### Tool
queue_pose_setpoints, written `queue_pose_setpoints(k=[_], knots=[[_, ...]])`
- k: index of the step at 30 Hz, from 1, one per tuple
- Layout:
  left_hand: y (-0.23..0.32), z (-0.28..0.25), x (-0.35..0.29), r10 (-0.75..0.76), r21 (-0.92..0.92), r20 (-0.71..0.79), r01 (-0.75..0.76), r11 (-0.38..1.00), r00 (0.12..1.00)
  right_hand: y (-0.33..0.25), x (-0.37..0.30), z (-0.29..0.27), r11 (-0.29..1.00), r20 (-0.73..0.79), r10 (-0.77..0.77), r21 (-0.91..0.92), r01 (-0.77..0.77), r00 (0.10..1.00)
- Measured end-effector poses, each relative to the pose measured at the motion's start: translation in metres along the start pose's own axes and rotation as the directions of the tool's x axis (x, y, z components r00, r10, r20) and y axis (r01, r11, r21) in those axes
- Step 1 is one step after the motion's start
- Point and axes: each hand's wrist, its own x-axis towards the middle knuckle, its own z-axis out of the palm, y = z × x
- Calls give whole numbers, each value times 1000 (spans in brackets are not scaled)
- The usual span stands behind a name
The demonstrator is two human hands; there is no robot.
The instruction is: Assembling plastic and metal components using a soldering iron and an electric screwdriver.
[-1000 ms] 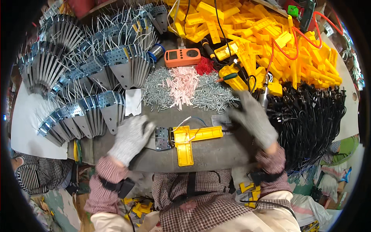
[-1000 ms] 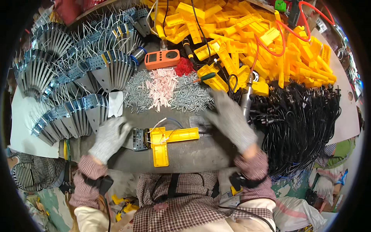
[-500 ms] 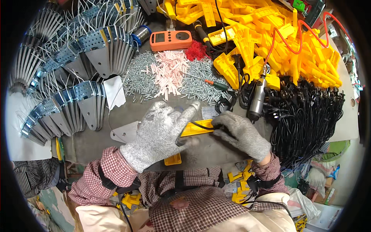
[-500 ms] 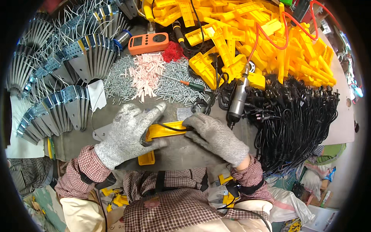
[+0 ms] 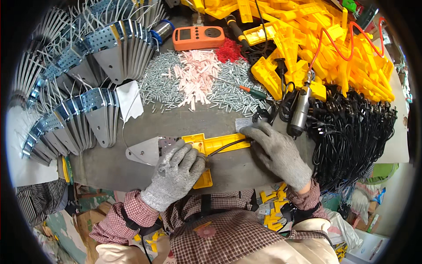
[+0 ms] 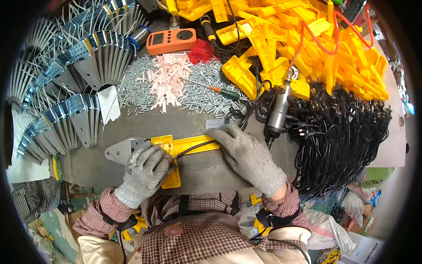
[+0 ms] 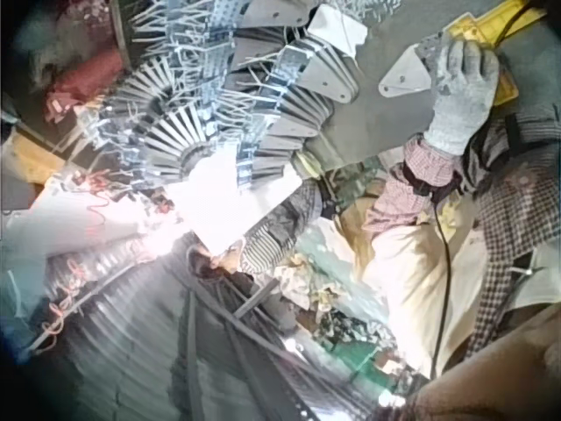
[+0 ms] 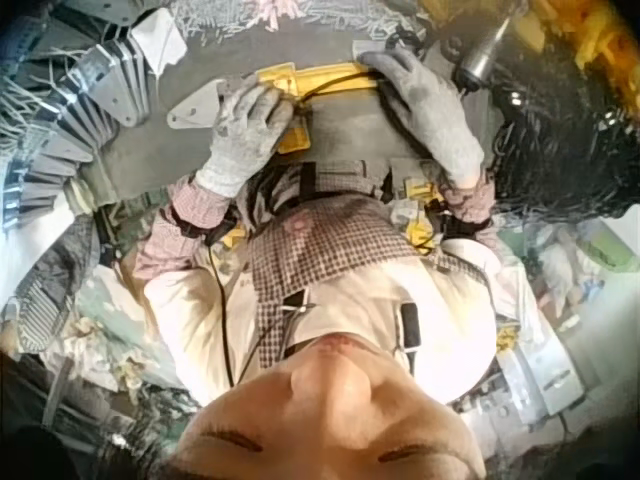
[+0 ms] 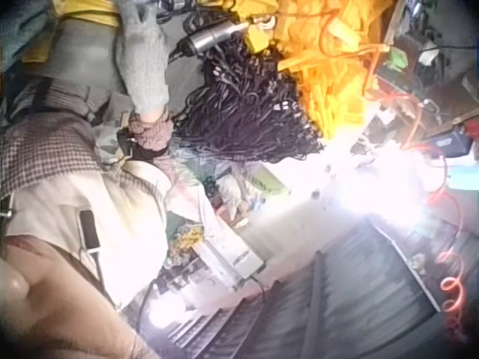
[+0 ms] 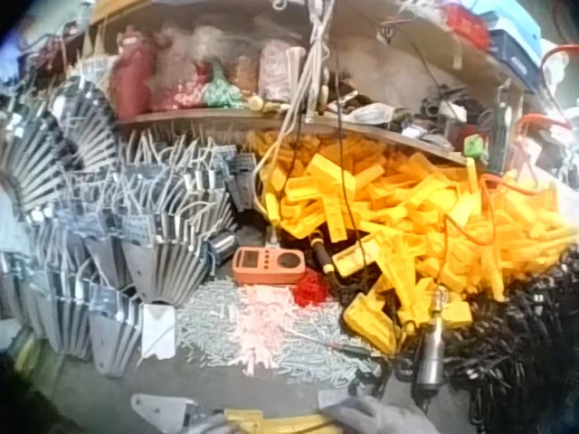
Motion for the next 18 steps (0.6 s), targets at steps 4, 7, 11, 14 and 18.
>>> queue_pose_setpoints(k=[4,7,11,14,18], knots=[[-4,2,1,8,-115,-21,-10,993,1000,-30,29,26,931,-93,-298,191,311,950],[-1,-5,-4,56,-17,32,-56,998,998,-23,38,51,963,-30,-261,52,263,965],[12,-10,0,5,86,64,-11,996,998,-20,33,56,967,-17,-253,-17,253,967],[19,-4,-6,17,24,166,-21,999,986,-30,34,44,967,109,-243,-54,250,964],[35,-20,-2,-86,-84,291,115,990,953,2,63,-22,973,-94,-173,-170,155,980]])
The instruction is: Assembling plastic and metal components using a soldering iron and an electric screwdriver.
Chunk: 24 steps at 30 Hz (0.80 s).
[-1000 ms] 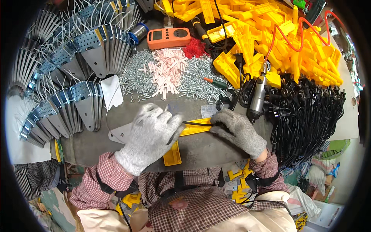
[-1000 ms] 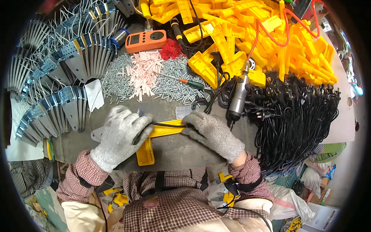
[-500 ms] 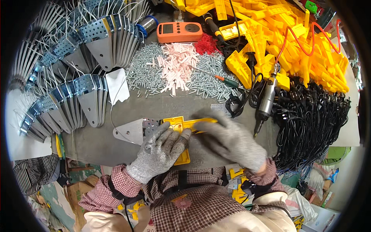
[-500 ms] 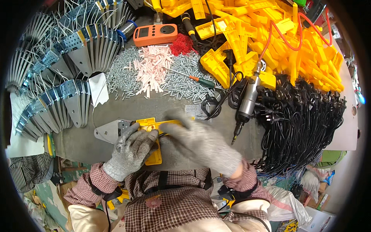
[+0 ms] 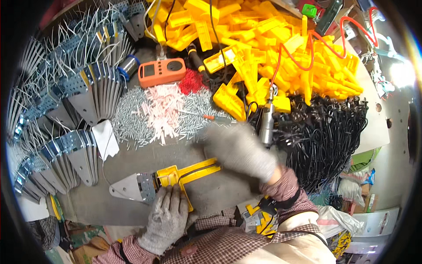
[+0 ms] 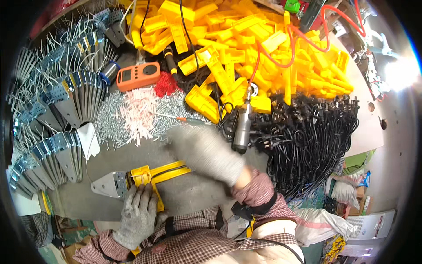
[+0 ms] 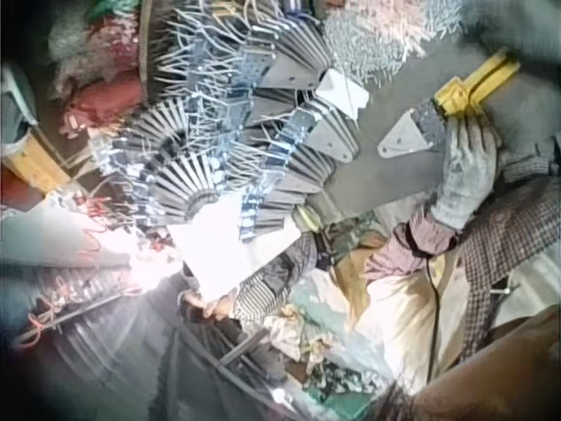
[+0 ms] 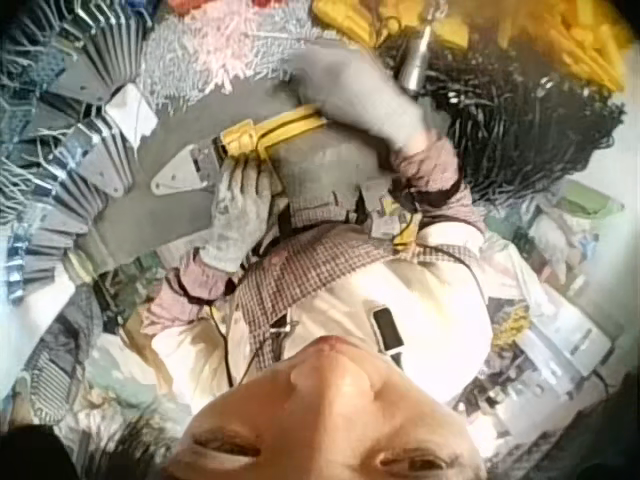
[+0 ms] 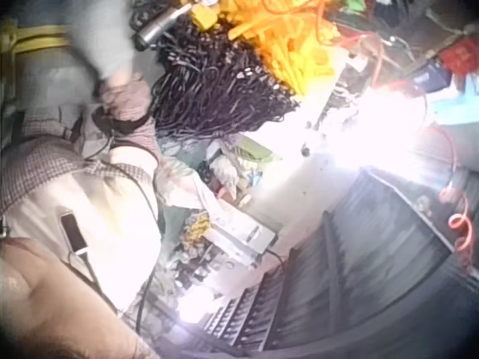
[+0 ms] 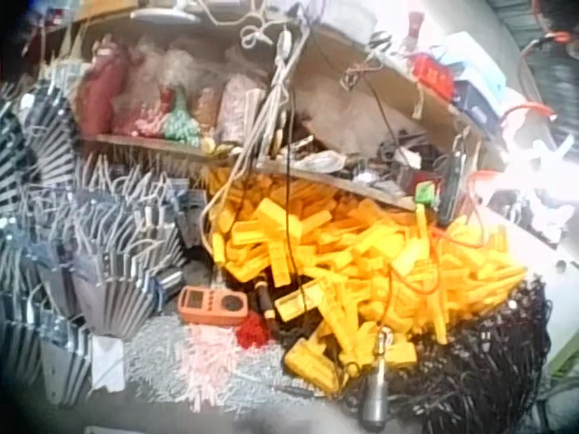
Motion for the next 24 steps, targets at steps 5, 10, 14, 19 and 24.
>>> queue_pose_setpoints(k=[5,10,14,19,24], knots=[[13,14,-4,-30,57,-47,33,998,998,166,39,-73,703,-312,644,-118,-701,699],[13,12,0,-14,46,-35,16,999,999,224,43,-53,759,-383,602,2,-651,700],[13,15,-5,-64,41,-38,65,997,997,199,45,-50,889,-633,445,395,-231,633],[10,15,-7,-70,85,-31,73,994,997,66,-14,-60,929,-843,359,363,-69,401],[10,16,-3,-50,64,-67,54,997,997,-25,-66,23,358,-257,600,933,33,758]])
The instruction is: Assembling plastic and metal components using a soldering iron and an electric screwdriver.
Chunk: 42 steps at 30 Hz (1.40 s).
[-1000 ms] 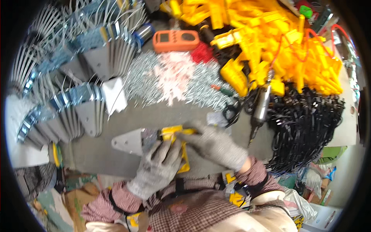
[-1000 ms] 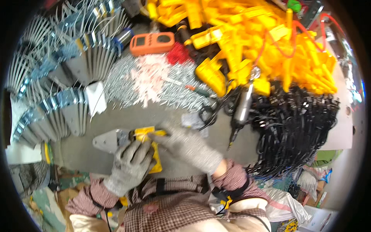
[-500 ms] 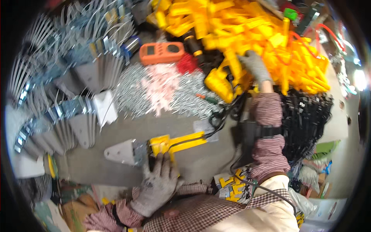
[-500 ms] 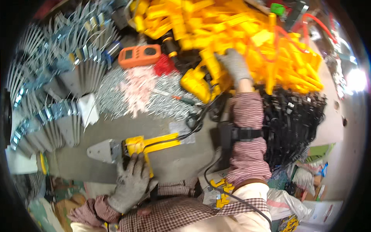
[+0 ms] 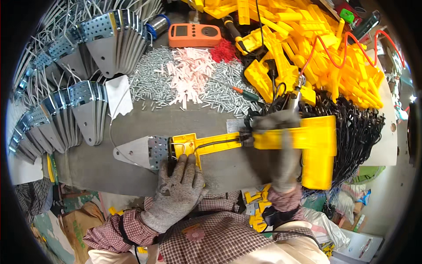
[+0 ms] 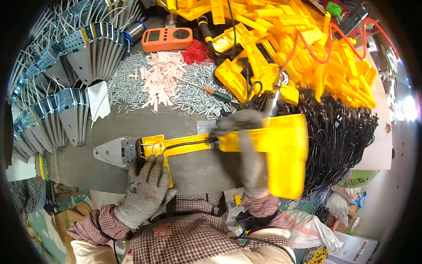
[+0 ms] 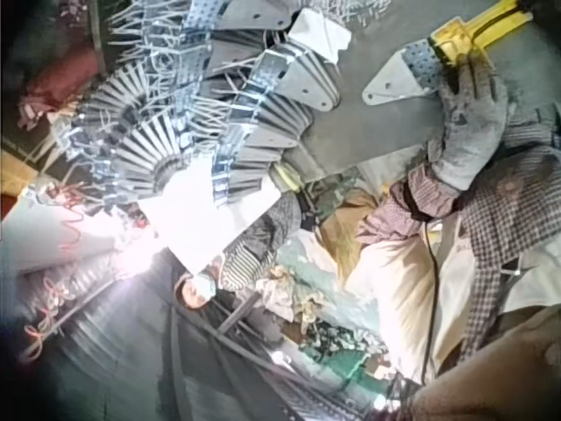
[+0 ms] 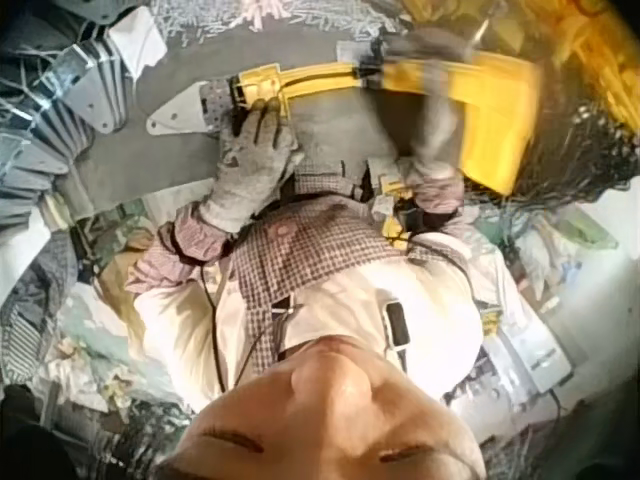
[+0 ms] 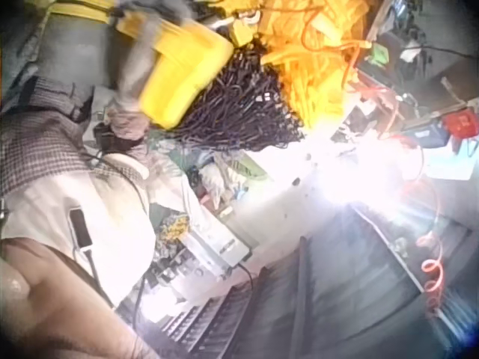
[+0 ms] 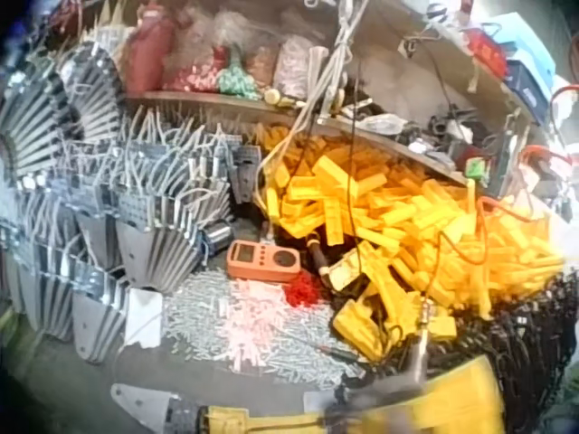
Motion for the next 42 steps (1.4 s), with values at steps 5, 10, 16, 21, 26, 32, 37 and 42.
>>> queue_pose_setpoints(k=[5,10,16,21,26,32,37,42], knots=[[-1,3,-2,26,27,-8,-26,999,1000,25,-14,24,968,-92,-11,-249,-12,996],[-13,6,-14,92,-122,37,-87,989,995,28,-11,57,635,505,95,-695,338,858],[-49,-20,-38,172,-289,-287,-257,922,942,39,-18,53,546,610,31,-674,498,792],[-41,3,-23,107,-142,-210,-138,980,972,19,26,43,613,566,160,-699,367,809],[-32,-31,12,35,-244,-86,-55,968,996,43,23,45,493,577,34,-720,488,816],[-87,-73,53,-477,-424,-12,428,799,879,36,78,76,465,724,-24,-602,649,689],[-178,-18,87,-470,-181,-249,437,881,847,70,144,177,355,783,-57,-564,746,619],[-167,-19,88,-440,-369,-289,325,871,850,72,150,172,434,755,-29,-581,689,655]])
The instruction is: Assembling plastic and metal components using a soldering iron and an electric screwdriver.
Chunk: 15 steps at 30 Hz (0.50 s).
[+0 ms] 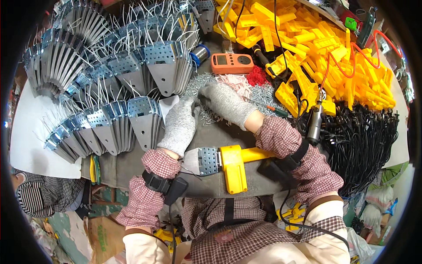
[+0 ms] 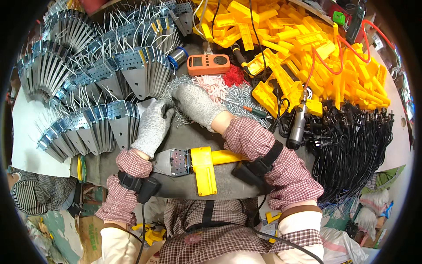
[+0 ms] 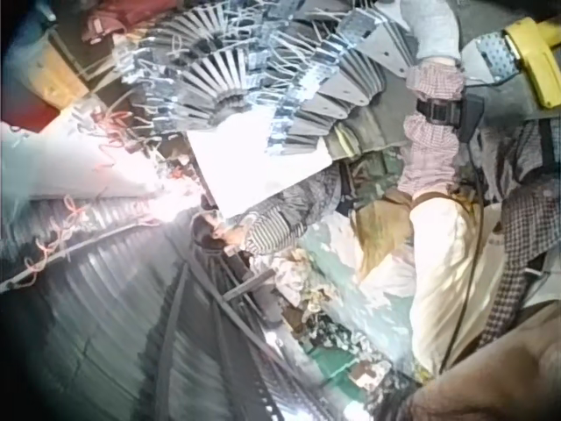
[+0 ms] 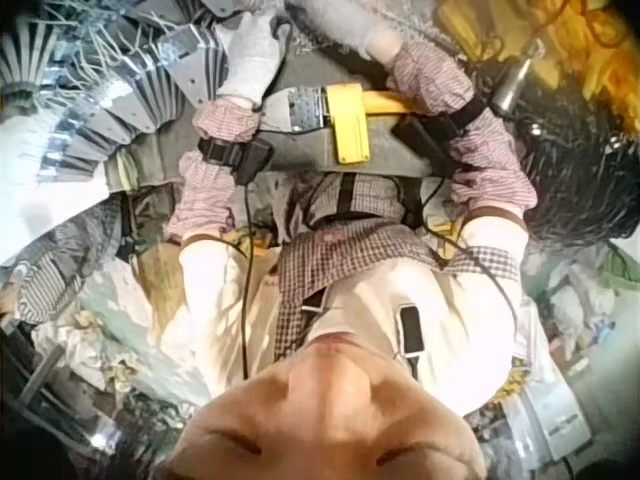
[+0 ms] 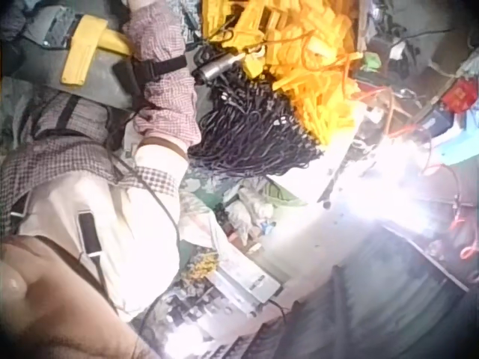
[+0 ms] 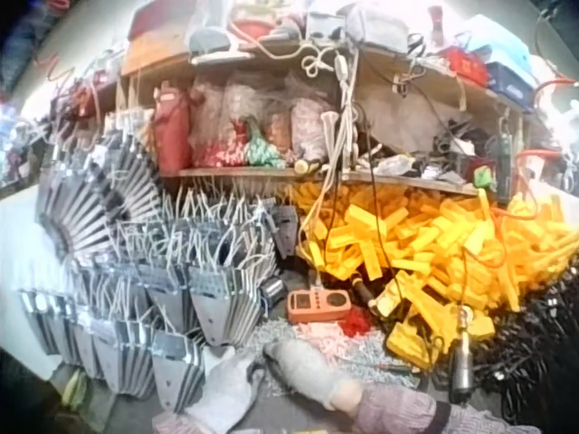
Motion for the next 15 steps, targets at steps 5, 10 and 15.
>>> queue_pose_setpoints(k=[5,10,15], knots=[[-3,-3,3,45,90,-78,-38,995,996,-14,4,-10,997,-153,1,74,10,988],[48,-32,-44,267,-258,159,-221,941,951,-9,-8,-25,985,-165,68,166,-40,984],[55,-41,-116,534,-400,401,-382,833,744,-48,-54,-41,883,-151,-2,463,73,989]])
